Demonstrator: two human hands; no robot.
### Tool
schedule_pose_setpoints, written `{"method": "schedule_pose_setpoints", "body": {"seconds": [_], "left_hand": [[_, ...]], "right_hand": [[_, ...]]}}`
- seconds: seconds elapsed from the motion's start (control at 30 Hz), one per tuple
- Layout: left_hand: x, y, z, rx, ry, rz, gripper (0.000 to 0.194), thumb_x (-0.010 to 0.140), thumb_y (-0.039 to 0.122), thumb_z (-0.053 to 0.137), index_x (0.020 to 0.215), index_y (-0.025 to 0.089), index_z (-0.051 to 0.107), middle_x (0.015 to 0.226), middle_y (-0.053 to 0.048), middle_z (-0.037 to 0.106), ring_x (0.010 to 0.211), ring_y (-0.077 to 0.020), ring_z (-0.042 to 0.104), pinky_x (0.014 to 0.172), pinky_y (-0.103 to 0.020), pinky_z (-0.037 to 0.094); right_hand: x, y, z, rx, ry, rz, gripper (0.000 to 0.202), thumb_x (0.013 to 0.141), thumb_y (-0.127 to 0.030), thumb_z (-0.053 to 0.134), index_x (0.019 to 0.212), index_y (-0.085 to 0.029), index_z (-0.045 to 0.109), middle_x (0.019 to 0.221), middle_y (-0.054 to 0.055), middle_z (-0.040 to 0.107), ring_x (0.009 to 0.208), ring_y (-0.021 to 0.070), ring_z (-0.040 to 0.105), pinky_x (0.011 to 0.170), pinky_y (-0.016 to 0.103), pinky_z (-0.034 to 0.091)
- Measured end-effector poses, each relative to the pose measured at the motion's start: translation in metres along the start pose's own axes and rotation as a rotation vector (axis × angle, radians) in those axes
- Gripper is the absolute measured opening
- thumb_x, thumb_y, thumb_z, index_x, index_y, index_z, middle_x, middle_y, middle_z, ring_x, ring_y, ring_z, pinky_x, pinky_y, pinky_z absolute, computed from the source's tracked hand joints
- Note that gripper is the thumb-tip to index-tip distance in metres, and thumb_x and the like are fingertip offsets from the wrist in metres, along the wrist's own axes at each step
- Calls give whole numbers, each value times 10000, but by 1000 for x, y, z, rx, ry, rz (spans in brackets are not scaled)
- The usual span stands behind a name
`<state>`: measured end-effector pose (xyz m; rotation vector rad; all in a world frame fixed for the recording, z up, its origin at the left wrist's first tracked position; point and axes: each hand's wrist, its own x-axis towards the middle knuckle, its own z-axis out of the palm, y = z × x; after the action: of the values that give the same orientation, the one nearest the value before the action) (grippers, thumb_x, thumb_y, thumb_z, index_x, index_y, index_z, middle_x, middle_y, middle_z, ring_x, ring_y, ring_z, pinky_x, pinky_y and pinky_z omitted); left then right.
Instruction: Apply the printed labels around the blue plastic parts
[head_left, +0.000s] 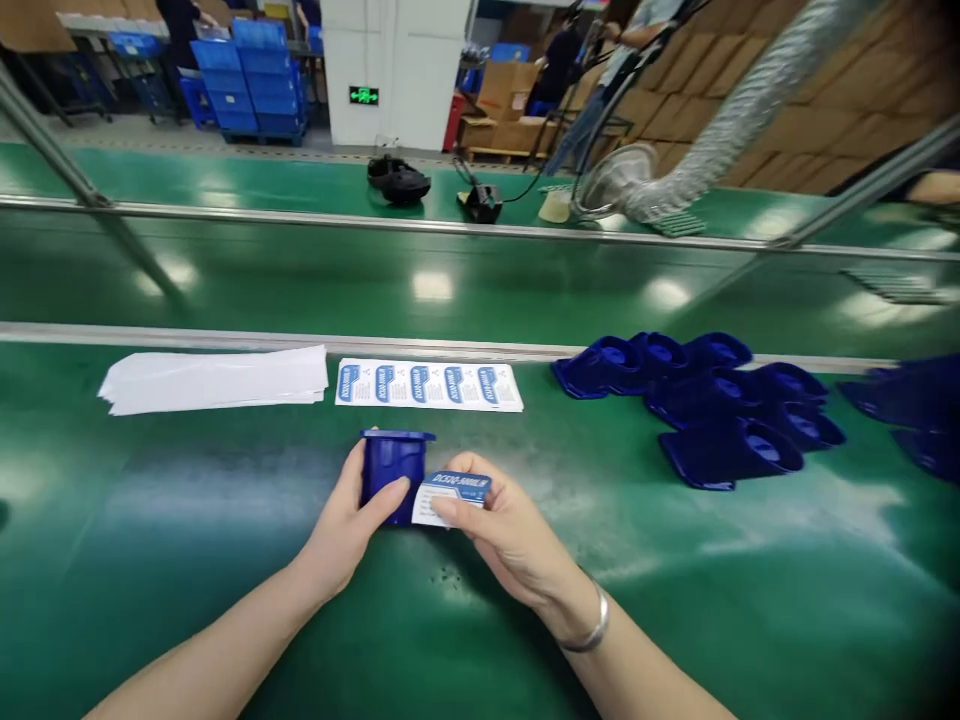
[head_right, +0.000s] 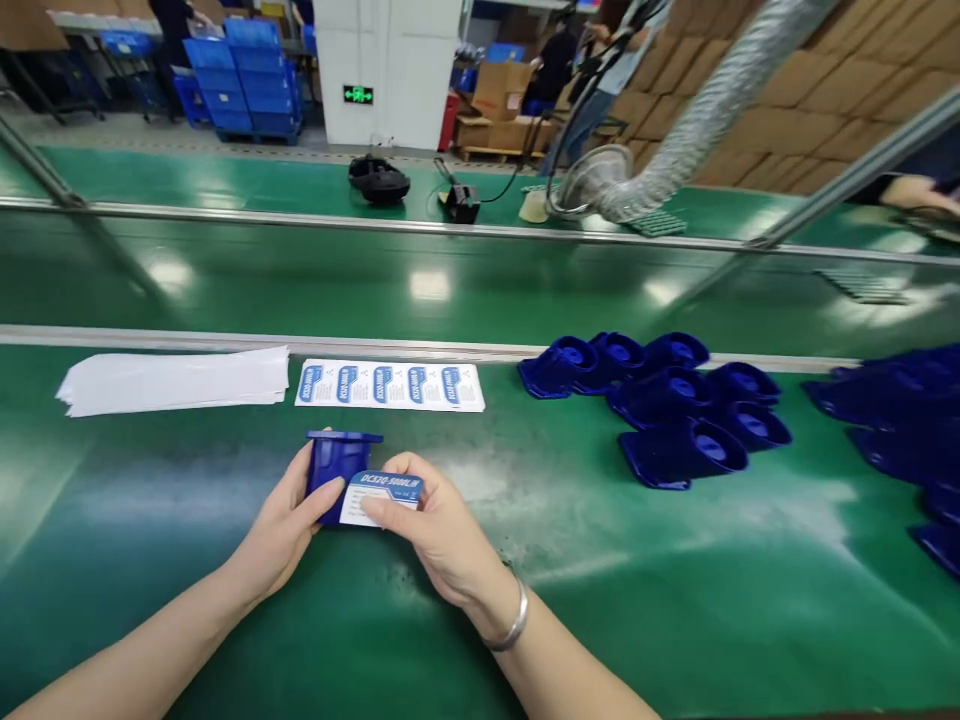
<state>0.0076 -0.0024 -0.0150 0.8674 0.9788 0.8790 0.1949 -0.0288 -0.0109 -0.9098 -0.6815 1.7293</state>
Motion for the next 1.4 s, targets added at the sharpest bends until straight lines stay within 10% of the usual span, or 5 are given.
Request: {"method": "schedule_pose_setpoints", "body": {"seconds": [1.4], "left_hand": [[-7,2,0,-95,-137,-138,728,942,454,643,1558,298,288,1583,-66,433,1446,-323,392,1136,-412,375]], "right_hand": [[-4,3,1,-168,68,16,408,758,-396,917,818,-186,573,775,-21,507,704,129,416,668,219,356]]}}
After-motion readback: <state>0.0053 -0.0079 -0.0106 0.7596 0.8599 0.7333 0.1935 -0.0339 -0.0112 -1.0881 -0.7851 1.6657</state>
